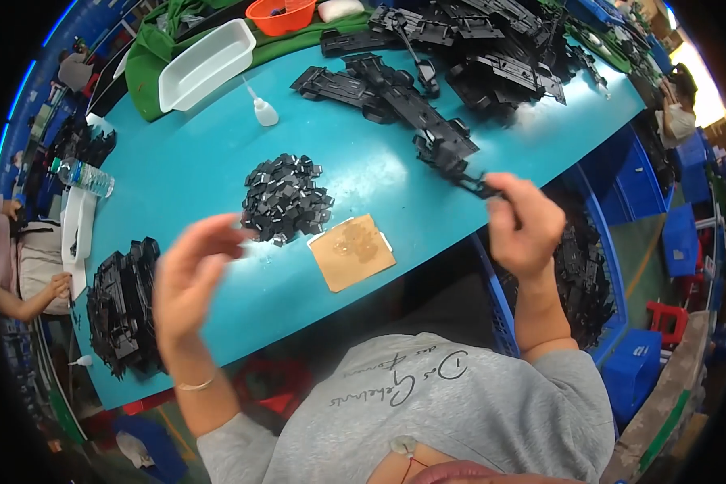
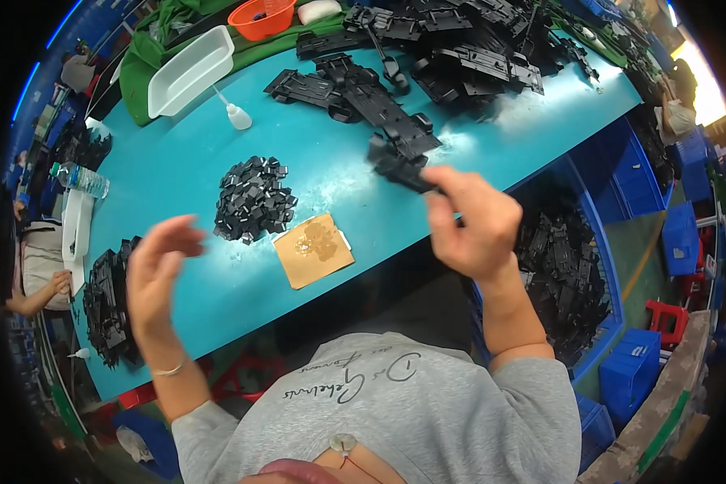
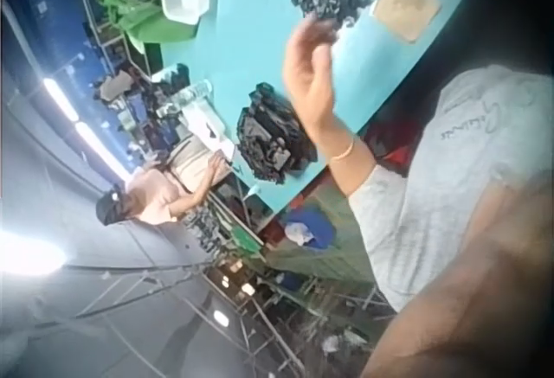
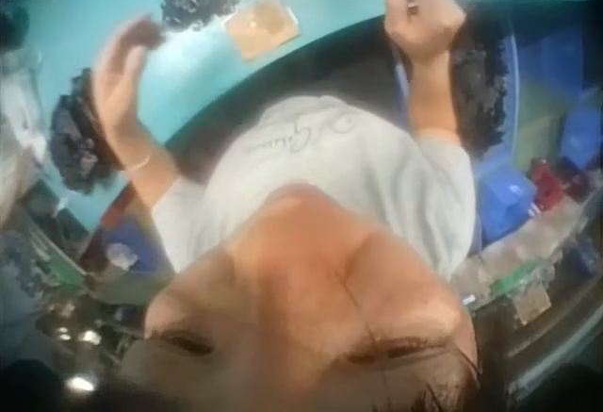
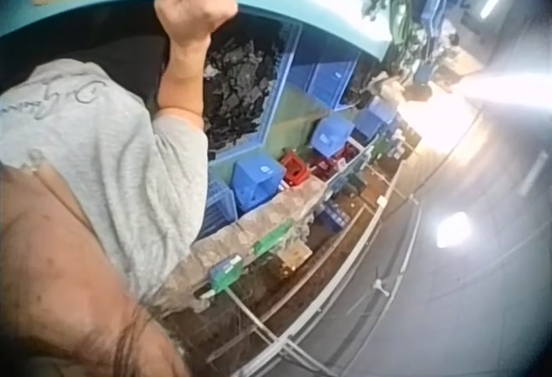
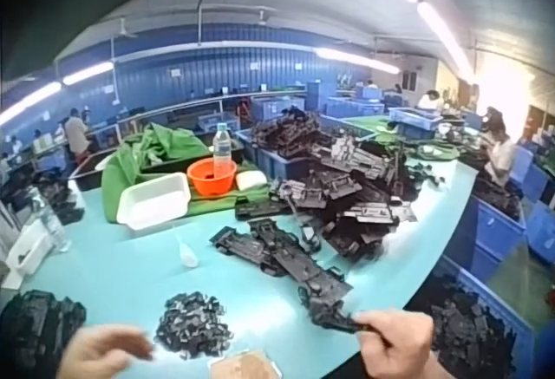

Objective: The person assembles toy car chassis by picking up small plastic pieces, dabbing them in glue on a piece of cardboard, and attaching them onto the chassis frames by hand.

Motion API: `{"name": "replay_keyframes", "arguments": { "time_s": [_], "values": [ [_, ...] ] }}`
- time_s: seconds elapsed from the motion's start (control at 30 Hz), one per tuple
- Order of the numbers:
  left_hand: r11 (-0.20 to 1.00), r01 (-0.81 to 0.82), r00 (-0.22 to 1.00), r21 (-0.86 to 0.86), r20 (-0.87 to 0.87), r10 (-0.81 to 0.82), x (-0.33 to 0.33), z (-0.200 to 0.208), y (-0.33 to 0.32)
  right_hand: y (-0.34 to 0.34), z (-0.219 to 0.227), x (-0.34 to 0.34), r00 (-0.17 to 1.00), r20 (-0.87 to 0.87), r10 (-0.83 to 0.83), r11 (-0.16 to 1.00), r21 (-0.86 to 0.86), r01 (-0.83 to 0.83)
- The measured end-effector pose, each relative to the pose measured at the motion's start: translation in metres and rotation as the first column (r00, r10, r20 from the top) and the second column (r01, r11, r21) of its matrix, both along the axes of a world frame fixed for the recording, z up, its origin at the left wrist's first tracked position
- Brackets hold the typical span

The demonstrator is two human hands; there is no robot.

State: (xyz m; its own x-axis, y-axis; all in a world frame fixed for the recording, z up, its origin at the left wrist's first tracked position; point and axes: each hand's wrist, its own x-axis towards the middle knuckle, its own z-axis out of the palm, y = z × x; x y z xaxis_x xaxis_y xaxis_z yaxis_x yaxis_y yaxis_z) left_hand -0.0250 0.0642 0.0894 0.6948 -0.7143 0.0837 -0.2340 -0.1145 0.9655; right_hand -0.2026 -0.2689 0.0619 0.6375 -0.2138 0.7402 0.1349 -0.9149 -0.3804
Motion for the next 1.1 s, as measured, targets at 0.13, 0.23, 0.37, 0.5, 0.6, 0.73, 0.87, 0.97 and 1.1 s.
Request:
{"name": "replay_keyframes", "arguments": {
  "time_s": [0.13,0.23,0.37,0.5,0.6,0.73,0.87,0.97,1.1],
  "values": [
    [0.922,0.268,0.817,-0.280,-0.441,-0.372,-0.033,-0.041,-0.077,-0.008,0.011,-0.006,0.997,0.077,-0.027,0.756,0.654,-0.030],
    [0.918,0.210,0.665,-0.336,-0.639,-0.386,-0.059,-0.060,-0.109,-0.001,0.002,-0.002,0.973,0.203,0.106,0.576,0.785,-0.227],
    [0.737,-0.122,0.573,-0.665,-0.653,-0.494,-0.059,-0.062,-0.124,0.040,-0.021,0.005,0.915,0.071,0.396,0.820,0.421,-0.388],
    [0.396,-0.319,0.526,-0.861,-0.509,-0.681,-0.039,-0.085,-0.092,0.086,-0.038,0.034,0.778,-0.116,0.617,0.775,0.266,-0.574],
    [0.335,-0.263,0.652,-0.905,-0.423,-0.630,-0.024,-0.079,-0.063,0.088,-0.049,0.050,0.746,-0.075,0.662,0.716,0.358,-0.599],
    [0.283,-0.221,0.691,-0.933,-0.355,-0.630,0.008,-0.071,-0.033,0.060,-0.056,0.079,0.842,-0.305,0.444,0.853,0.433,-0.293],
    [0.300,-0.228,0.677,-0.927,-0.372,-0.635,0.040,-0.076,-0.026,0.062,-0.059,0.105,0.822,-0.401,0.404,0.896,0.356,-0.267],
    [0.286,-0.239,0.661,-0.928,-0.371,-0.652,0.043,-0.091,-0.034,0.070,-0.066,0.123,0.783,-0.499,0.371,0.927,0.247,-0.282],
    [0.277,-0.265,0.666,-0.923,-0.384,-0.640,0.040,-0.096,-0.037,0.070,-0.075,0.133,0.772,-0.531,0.349,0.935,0.137,-0.328]
  ]
}}
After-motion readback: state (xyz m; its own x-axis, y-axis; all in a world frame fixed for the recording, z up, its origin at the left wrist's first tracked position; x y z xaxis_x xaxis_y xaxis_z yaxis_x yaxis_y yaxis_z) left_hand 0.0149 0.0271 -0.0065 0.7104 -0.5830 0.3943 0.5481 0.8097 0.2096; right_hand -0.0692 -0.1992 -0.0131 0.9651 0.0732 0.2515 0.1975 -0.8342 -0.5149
